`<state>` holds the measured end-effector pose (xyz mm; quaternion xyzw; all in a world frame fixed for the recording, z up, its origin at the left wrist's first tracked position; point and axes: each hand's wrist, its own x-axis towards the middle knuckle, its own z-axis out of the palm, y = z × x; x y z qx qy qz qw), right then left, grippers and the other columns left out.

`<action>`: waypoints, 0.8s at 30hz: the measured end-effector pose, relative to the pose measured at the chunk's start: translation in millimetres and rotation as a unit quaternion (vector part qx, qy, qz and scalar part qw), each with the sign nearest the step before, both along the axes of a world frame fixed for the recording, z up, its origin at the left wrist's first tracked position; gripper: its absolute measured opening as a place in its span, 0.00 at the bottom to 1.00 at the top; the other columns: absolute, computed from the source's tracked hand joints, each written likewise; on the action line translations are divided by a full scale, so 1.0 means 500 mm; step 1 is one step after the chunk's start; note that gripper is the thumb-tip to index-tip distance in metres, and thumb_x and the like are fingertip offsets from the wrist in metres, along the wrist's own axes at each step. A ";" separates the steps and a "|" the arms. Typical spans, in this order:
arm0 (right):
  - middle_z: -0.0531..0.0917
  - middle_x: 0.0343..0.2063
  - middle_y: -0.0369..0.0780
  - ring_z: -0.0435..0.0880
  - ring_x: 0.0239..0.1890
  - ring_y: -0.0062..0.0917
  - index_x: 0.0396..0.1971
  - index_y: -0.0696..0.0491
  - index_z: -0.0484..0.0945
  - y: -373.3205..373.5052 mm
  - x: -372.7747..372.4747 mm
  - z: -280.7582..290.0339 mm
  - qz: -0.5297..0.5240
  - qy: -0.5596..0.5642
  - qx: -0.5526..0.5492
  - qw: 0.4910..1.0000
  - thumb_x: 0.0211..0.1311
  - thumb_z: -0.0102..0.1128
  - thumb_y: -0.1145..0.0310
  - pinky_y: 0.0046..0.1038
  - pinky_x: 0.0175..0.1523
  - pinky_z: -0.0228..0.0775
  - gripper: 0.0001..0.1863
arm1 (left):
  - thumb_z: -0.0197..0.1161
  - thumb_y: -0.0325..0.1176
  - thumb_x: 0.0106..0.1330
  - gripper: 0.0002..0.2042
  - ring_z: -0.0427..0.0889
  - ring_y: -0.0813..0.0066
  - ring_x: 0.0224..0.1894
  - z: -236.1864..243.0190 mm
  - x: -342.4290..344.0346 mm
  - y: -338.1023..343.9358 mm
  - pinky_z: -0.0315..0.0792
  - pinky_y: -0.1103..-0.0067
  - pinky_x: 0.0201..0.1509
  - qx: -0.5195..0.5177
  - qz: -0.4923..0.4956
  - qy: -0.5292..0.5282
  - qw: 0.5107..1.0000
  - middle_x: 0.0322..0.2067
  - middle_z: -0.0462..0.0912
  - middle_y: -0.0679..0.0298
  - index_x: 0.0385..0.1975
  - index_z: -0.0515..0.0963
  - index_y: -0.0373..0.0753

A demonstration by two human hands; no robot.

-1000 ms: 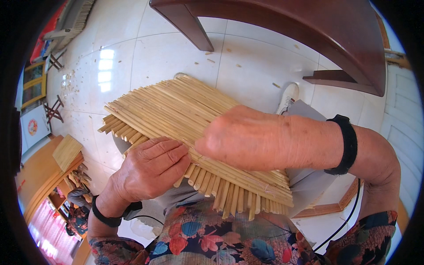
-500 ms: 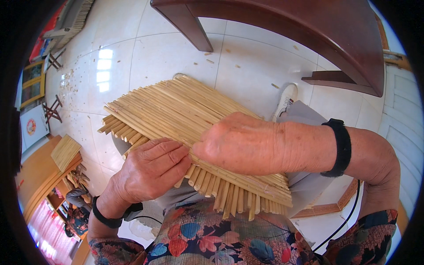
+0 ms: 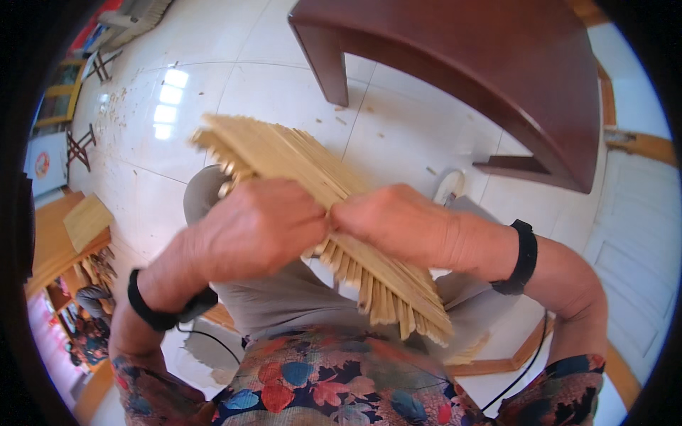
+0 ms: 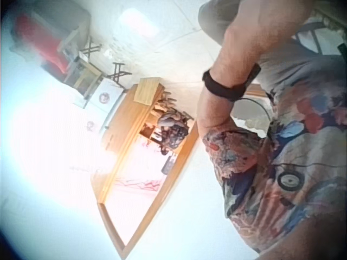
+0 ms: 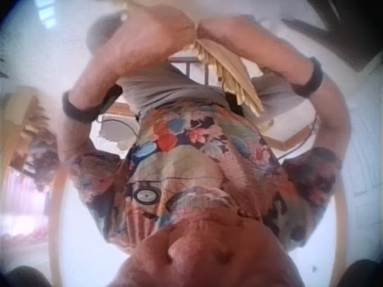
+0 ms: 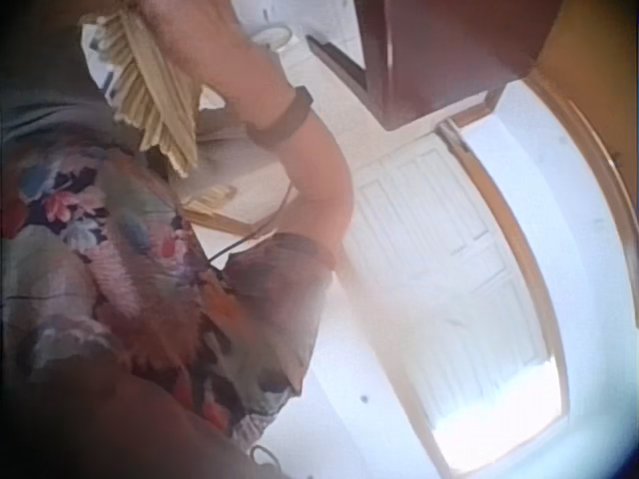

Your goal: The person binds together a series of wooden sticks with string, threading the string around each stick to assemble a flat mat.

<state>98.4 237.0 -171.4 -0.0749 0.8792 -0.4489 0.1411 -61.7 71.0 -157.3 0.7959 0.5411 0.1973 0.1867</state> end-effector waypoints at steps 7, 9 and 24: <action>0.85 0.34 0.45 0.83 0.33 0.33 0.51 0.53 0.79 0.093 0.036 -0.014 -0.117 -0.079 0.008 0.990 0.65 0.58 0.78 0.28 0.43 0.75 0.15 | 0.69 0.34 0.50 0.08 0.82 0.55 0.34 0.006 -0.016 0.181 0.75 0.64 0.37 -0.110 -0.055 0.049 0.991 0.25 0.84 0.58 0.26 0.83 0.37; 0.84 0.31 0.44 0.80 0.30 0.26 0.51 0.53 0.79 0.105 0.046 -0.029 -0.166 -0.119 -0.014 0.979 0.67 0.57 0.77 0.26 0.42 0.74 0.14 | 0.70 0.36 0.50 0.09 0.83 0.55 0.34 0.009 -0.015 0.205 0.75 0.64 0.37 -0.123 -0.062 0.064 0.988 0.26 0.84 0.57 0.27 0.84 0.37; 0.81 0.30 0.36 0.77 0.33 0.19 0.45 0.55 0.81 0.117 0.064 -0.027 -0.176 -0.057 0.085 0.979 0.66 0.61 0.77 0.24 0.43 0.73 0.09 | 0.71 0.38 0.52 0.09 0.83 0.59 0.31 0.011 -0.006 0.228 0.75 0.66 0.34 -0.124 -0.027 0.069 0.990 0.25 0.85 0.60 0.28 0.86 0.40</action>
